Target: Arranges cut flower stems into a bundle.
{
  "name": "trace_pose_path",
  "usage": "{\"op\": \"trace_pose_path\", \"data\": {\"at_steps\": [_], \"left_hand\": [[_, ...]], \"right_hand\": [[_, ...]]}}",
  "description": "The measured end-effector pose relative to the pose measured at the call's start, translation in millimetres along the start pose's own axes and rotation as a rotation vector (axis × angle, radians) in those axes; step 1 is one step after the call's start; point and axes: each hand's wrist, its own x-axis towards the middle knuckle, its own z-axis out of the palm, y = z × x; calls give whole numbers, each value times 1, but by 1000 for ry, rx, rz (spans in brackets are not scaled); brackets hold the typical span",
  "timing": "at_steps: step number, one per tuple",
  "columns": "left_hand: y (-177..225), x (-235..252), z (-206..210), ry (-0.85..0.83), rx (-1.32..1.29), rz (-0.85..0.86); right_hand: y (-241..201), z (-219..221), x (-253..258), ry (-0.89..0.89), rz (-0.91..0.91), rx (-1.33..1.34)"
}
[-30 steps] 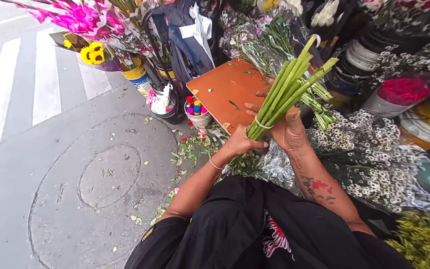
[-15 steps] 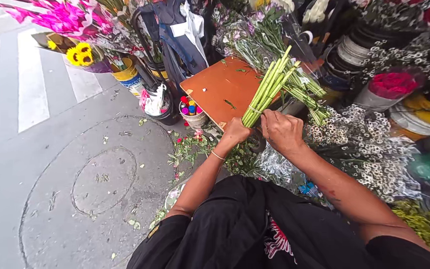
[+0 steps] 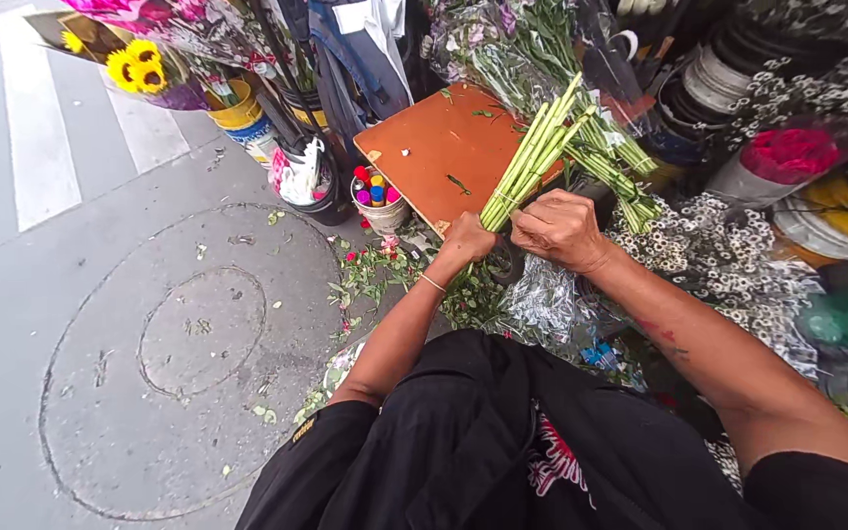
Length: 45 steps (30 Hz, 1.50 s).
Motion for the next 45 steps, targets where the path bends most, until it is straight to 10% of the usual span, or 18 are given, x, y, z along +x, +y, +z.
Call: {"op": "trace_pose_path", "data": {"at_steps": [7,15,19,29,35,39,45], "left_hand": [[-7,-13,-14,-75,-78,75],[-1,-87,-18,-561,201,493],[-9,-78,17,-549,477,413],[-8,-46,-18,-198,435,166],[13,-96,-23,-462,306,404],[0,-82,18,-524,418,374],[-9,-50,7,-254,352,287]], "right_hand": [[-33,-11,-24,-488,312,631],[17,-56,3,-880,-10,768],[5,-70,39,-1156,-23,925],[-81,-54,-20,-969,37,325],[18,-44,6,-1078,288,990],[14,-71,78,-1354,129,928],[-66,-77,17,-1082,-200,476]]}}
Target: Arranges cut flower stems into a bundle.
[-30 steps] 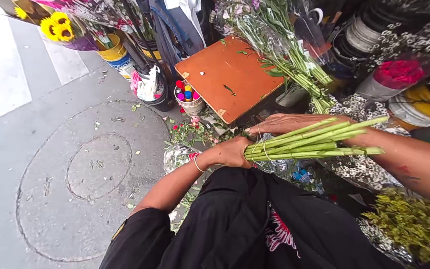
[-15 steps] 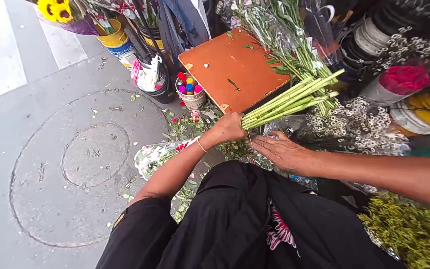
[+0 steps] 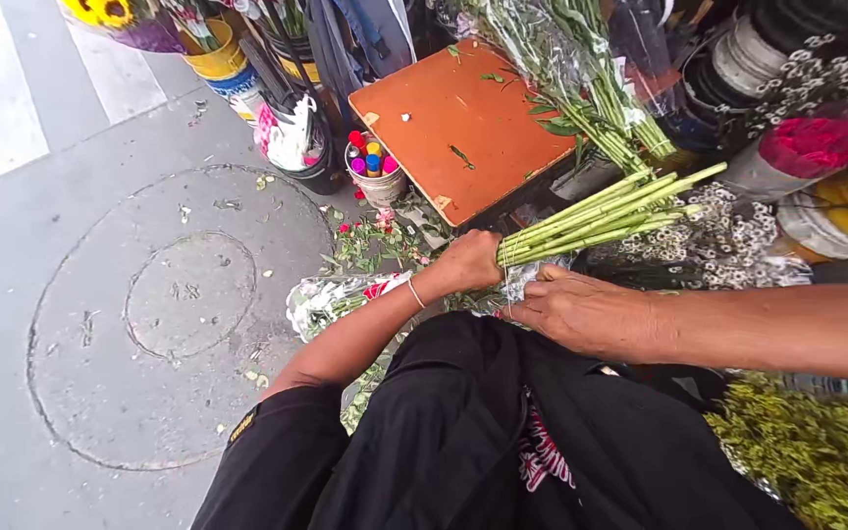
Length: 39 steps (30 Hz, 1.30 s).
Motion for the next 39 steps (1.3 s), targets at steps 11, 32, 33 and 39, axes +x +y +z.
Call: {"op": "trace_pose_path", "data": {"at_steps": [11,32,33,39], "left_hand": [[17,-32,-20,-160,-65,191],[-29,-99,26,108,-638,565],[-50,-116,25,85,-875,413],[-104,-96,-11,665,-1271,144]], "right_hand": [[128,14,-92,238,413,952],[41,188,73,571,820,777],[45,189,79,589,832,785],[46,217,118,914,756,809]]}}
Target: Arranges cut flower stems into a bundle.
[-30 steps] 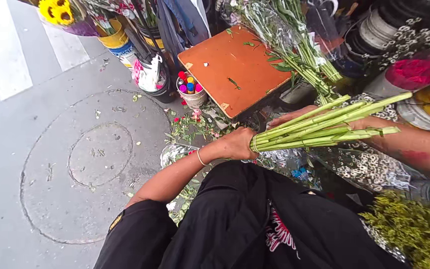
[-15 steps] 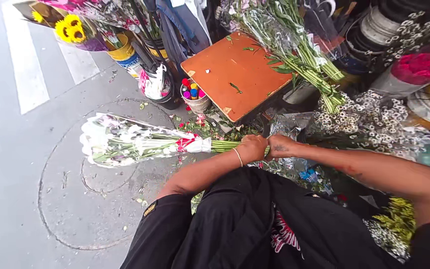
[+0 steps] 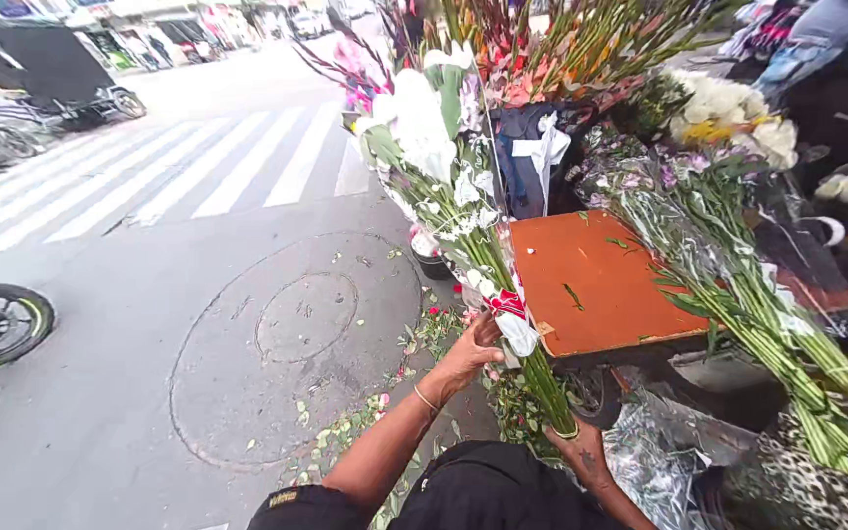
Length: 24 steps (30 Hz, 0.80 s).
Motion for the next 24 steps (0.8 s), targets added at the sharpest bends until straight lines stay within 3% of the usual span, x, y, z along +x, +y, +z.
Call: {"op": "trace_pose_path", "data": {"at_steps": [2,4,5,7,10,12,14,16,18,20,22,24], "left_hand": [[-13,31,8,-141,-204,77],[-38,50,4,-365,-188,82],[-51,50,1,-338,-93,52],[-74,38,-5,-93,119,-46],[-102,17,-35,175,224,-110],[-117,8,-59,239,272,-92],[-122,6,-83,276,367,-79],[-123,5,-99,288,433,-77],[-118,2,-103,283,461,-105],[-104,-2,-97,268,546,-172],[-89,-8,-91,201,775,-352],[-100,-13,-113,5,1078,-563]], "right_hand": [[10,22,11,-18,-12,-4],[28,36,24,-213,71,-115],[37,38,33,-360,139,-184],[53,32,49,-519,173,-208],[34,10,53,-517,107,-109],[-16,-24,43,-340,-67,-36],[-80,-60,39,-20,-391,1],[-146,-97,38,123,-665,33],[-196,-124,42,101,-872,-113],[-218,-132,53,48,-960,-295],[-220,-134,68,-5,-995,-444],[-219,-137,73,-22,-1059,-473]]}}
